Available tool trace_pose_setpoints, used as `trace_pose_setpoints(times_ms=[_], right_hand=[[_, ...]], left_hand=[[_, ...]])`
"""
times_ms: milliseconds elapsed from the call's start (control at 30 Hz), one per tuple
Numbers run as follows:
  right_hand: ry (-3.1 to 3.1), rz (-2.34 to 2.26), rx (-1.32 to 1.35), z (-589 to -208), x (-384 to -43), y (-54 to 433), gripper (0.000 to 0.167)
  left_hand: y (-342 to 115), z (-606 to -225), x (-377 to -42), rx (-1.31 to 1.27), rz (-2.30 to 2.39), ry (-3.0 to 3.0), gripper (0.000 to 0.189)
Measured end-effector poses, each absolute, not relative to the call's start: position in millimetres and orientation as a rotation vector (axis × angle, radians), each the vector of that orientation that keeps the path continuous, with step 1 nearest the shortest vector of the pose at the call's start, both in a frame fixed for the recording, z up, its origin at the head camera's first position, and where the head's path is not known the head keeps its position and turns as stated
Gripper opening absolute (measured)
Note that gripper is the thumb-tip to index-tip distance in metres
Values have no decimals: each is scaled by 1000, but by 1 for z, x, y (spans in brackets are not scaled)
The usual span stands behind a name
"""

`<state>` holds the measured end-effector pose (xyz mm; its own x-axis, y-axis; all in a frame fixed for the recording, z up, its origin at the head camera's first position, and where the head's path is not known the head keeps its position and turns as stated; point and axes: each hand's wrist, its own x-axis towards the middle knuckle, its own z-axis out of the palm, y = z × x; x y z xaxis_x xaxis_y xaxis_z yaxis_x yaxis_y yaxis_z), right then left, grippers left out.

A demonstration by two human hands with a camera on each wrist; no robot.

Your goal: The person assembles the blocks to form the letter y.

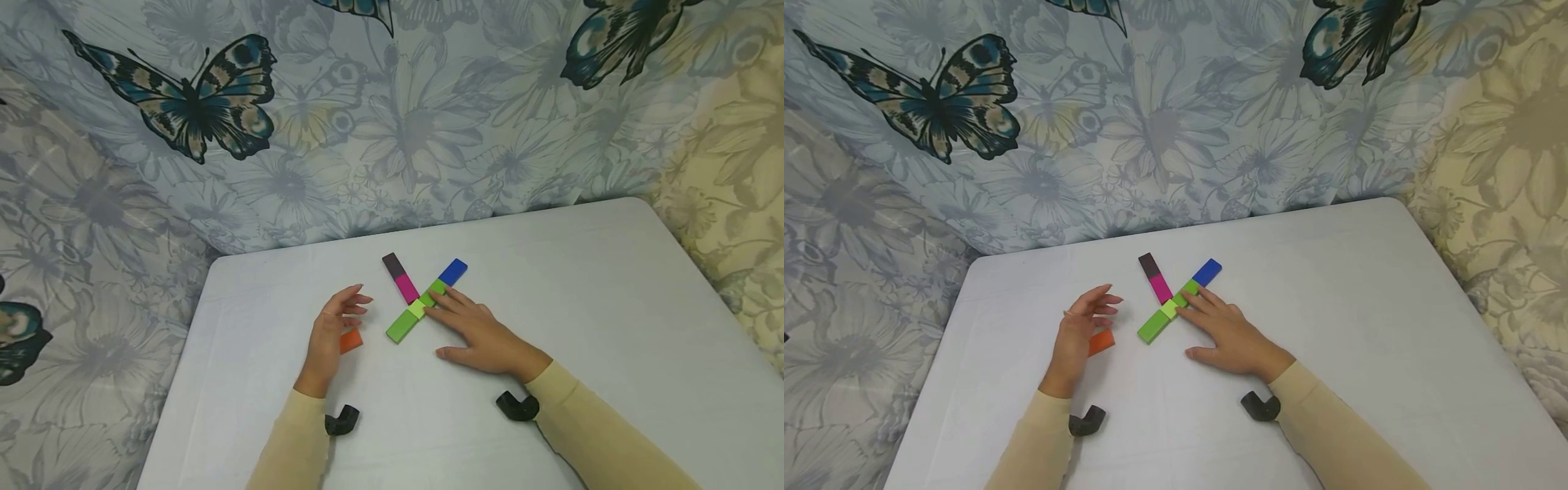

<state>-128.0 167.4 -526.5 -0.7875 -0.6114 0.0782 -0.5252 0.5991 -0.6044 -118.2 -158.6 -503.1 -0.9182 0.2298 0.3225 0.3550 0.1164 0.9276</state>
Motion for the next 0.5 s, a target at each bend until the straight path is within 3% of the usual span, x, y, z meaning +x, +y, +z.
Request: trace_pose_setpoints(times_ms=[167,500], right_hand=[[2686,-950,-969,-528,-129,168,81],[2681,-954,-958,-527,-128,168,82]], left_hand=[[-167,-499,-120,-582,-1992,-2256,85],[-196,-510,-125,-554,-2068,-2298,81]])
